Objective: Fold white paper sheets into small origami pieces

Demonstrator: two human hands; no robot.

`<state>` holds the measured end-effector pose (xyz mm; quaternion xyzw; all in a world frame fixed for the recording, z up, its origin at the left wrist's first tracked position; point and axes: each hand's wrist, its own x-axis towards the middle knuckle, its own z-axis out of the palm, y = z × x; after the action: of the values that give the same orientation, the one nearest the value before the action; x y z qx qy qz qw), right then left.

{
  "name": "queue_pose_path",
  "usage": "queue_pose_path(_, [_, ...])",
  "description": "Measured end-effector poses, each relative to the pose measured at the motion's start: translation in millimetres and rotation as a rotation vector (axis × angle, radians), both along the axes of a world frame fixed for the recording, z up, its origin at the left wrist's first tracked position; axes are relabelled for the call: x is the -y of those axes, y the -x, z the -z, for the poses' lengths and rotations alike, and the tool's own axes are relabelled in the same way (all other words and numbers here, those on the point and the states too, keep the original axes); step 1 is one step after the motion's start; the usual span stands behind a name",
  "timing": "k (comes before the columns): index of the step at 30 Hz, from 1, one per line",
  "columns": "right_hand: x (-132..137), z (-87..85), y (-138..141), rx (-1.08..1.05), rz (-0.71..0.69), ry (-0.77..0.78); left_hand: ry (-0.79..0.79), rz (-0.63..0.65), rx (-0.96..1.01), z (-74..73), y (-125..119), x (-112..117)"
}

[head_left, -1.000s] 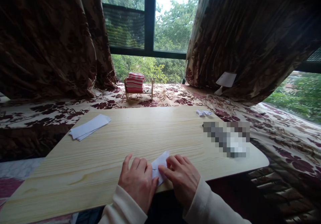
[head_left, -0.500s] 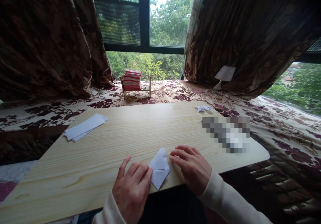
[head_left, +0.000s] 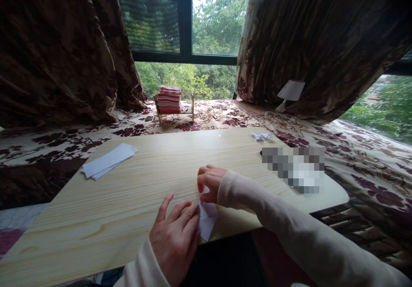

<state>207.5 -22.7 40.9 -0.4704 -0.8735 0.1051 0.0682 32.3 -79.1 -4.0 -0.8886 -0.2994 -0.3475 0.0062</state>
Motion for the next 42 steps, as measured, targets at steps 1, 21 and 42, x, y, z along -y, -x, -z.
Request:
queue_pose_path(1, [1.3, -1.3, 0.8, 0.002, 0.000, 0.005, -0.002, 0.001, -0.001, 0.3, 0.4, 0.5])
queue_pose_path(21, [55.2, 22.8, 11.0, -0.081, 0.273, -0.427, -0.010, -0.047, -0.026, 1.9, 2.9, 3.4])
queue_pose_path(42, [72.3, 51.6, 24.0, -0.443, 0.321, -0.382, 0.000, -0.057, 0.037, -5.1, -3.2, -23.2])
